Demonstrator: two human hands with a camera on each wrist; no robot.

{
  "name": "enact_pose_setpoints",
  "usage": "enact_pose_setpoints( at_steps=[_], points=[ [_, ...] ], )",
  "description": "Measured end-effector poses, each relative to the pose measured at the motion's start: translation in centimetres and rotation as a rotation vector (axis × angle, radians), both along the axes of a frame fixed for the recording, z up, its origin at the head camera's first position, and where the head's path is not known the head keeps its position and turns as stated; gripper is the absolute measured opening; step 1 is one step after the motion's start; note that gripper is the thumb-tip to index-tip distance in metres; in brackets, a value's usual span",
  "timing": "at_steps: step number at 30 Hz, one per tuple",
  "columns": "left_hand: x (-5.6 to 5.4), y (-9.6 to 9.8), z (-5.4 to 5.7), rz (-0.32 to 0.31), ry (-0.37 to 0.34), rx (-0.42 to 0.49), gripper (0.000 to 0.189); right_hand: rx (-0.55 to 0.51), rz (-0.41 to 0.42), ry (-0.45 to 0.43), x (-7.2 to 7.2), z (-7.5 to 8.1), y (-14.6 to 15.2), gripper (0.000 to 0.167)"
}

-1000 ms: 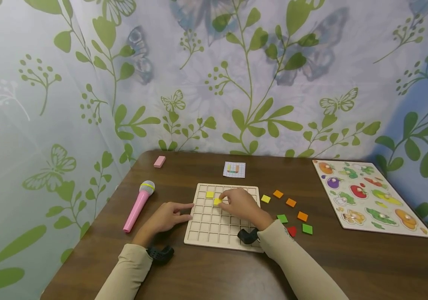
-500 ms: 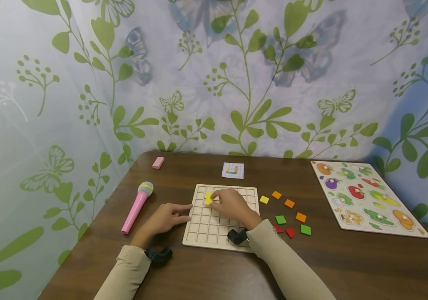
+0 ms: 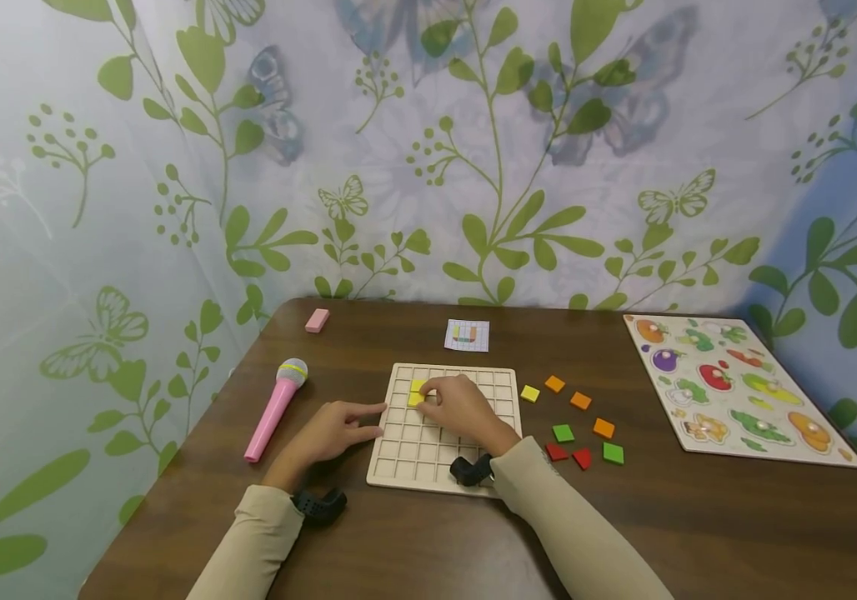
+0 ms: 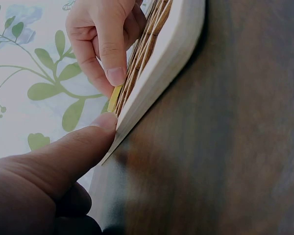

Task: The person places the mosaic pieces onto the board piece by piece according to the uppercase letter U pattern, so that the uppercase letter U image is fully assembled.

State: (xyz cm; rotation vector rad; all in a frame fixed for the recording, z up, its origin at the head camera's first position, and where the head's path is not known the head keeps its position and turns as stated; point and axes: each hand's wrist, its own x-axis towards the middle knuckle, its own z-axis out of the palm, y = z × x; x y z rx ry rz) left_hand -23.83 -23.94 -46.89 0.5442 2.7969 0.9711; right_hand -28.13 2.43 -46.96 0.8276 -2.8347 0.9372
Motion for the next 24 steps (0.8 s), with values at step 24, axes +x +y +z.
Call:
enact_pose_setpoints(
  at_steps=[24],
  points=[
    [0.04,0.06,0.02,0.012,-0.020,0.002,0.047,0.002,-0.012,0.036,-0.05,-0.45,0.00,0.020]
  ],
)
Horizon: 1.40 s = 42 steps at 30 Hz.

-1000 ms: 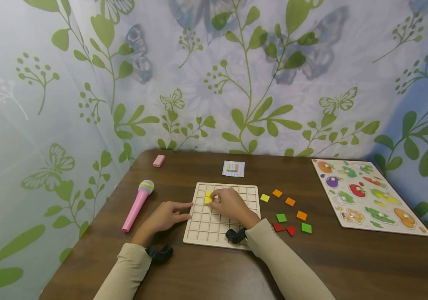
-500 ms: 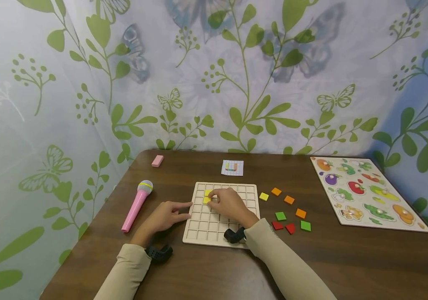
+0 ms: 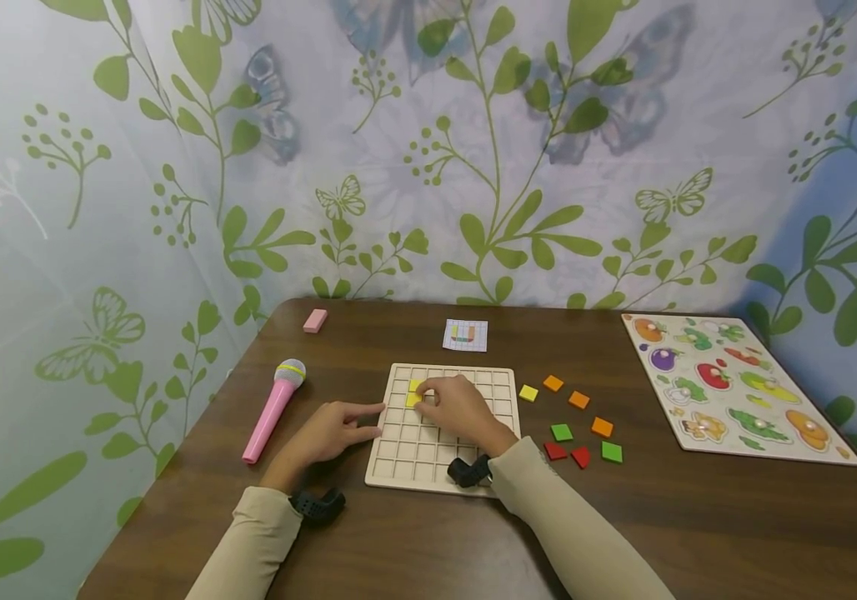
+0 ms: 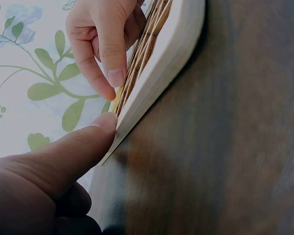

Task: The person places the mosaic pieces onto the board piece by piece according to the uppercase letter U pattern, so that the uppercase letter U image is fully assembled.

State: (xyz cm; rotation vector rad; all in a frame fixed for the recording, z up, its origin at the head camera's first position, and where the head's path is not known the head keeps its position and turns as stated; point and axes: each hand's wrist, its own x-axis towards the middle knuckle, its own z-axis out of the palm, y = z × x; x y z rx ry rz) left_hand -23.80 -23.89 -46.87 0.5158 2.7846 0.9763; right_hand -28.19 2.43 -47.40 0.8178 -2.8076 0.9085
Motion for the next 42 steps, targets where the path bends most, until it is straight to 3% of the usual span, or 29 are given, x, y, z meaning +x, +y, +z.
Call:
enact_pose_setpoints(
  at_steps=[18,34,42],
  points=[
    [-0.1,0.4,-0.1,-0.005,-0.008,-0.009,0.047,-0.101,-0.019,-0.025,0.6,1.3,3.4,0.024],
    [0.1,0.2,-0.2,-0.001,0.015,-0.017,0.048,-0.055,-0.050,0.003,1.4,2.2,8.8,0.026],
    [0.2,0.1,-0.1,0.016,0.017,-0.021,0.047,-0.025,-0.107,-0.005,1.6,1.3,12.4,0.023]
  ],
)
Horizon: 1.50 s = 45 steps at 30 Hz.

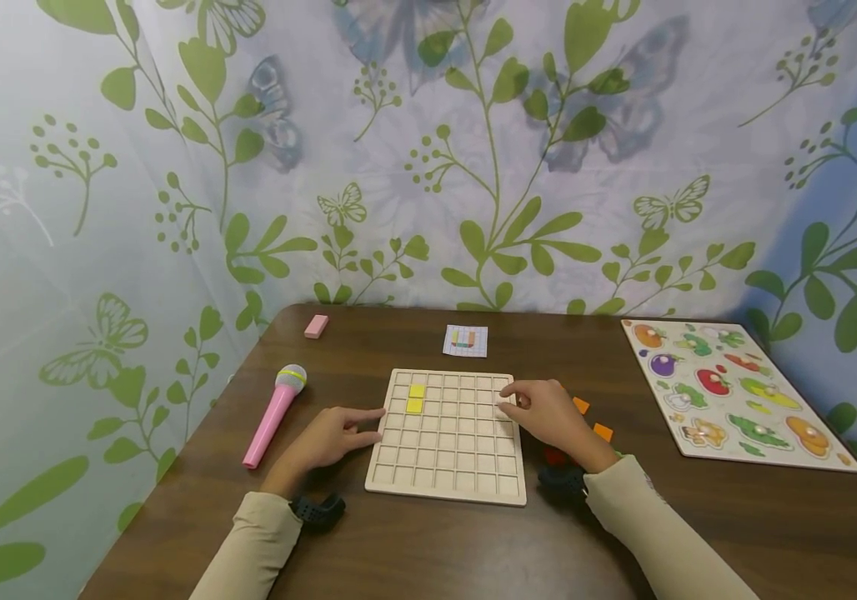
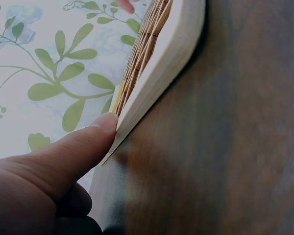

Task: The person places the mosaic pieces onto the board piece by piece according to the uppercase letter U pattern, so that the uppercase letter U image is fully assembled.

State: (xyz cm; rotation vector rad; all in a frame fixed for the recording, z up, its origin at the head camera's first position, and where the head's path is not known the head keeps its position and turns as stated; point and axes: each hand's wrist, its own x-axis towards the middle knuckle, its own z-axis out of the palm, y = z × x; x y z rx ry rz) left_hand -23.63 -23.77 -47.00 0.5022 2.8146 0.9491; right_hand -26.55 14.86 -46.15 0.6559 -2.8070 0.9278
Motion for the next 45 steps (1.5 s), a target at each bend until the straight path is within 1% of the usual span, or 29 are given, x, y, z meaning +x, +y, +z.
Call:
enact_pose_setpoints(
  at_steps=[6,11,15,19,23,32,45],
  points=[
    [0.2,0.0,-0.2,0.011,-0.003,0.013,0.047,0.026,-0.025,0.029,0.1,-0.6,1.2,0.021],
    [0.2,0.0,-0.5,0.006,-0.010,0.015,0.047,0.045,-0.055,0.016,0.1,-0.8,1.8,0.020],
    [0.2,0.1,-0.5,0.006,-0.011,0.016,0.047,0.060,-0.079,0.009,-0.1,-1.0,2.5,0.023],
    [0.2,0.1,-0.4,0.002,-0.004,0.015,0.047,0.064,-0.095,0.033,-0.4,-1.0,3.3,0.027],
    [0.1,0.2,-0.2,-0.002,0.000,0.018,0.047,0.073,-0.107,0.038,-0.6,-1.1,3.8,0.031],
    [0.2,0.2,0.0,0.006,0.001,0.019,0.046,0.092,-0.130,0.006,-1.0,-1.4,3.9,0.036],
    [0.0,0.0,-0.2,0.000,-0.013,0.024,0.047,0.102,-0.136,0.008,-0.9,-1.7,3.9,0.031]
  ],
)
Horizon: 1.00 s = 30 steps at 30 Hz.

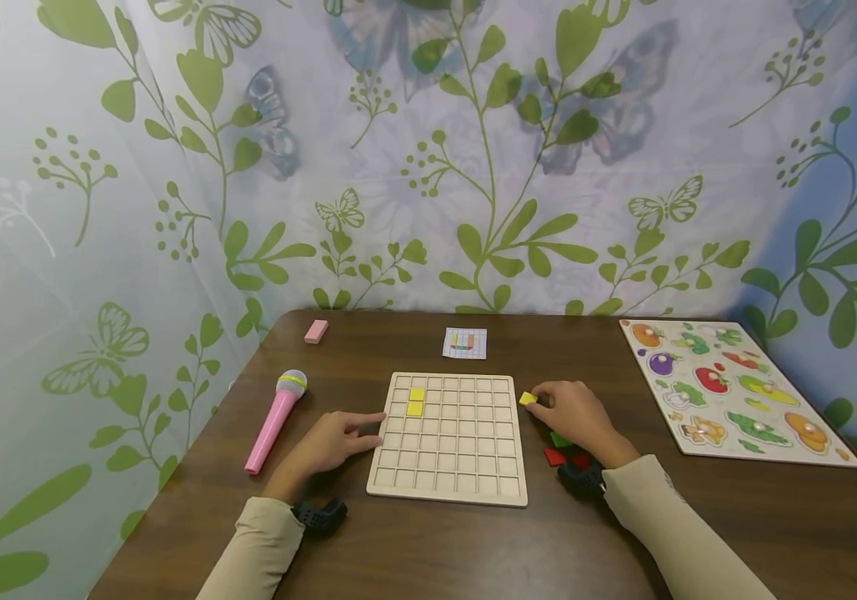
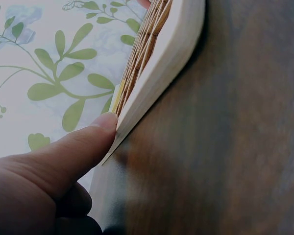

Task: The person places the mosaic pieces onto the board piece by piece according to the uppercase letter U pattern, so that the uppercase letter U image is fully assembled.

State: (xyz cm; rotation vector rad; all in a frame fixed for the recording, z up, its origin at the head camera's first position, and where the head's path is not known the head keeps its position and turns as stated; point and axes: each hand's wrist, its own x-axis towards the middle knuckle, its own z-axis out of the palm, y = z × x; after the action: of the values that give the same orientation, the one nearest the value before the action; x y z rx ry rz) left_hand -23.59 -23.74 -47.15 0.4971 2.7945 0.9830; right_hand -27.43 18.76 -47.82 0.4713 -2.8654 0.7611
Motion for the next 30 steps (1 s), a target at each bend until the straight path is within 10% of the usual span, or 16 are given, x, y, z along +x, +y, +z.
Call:
enact_pose_setpoints(
  at_steps=[30],
  points=[
    [0.02,0.04,0.00,0.000,0.000,0.000,0.047,0.013,-0.013,0.008,-0.04,-0.06,-0.04,0.025]
  ],
)
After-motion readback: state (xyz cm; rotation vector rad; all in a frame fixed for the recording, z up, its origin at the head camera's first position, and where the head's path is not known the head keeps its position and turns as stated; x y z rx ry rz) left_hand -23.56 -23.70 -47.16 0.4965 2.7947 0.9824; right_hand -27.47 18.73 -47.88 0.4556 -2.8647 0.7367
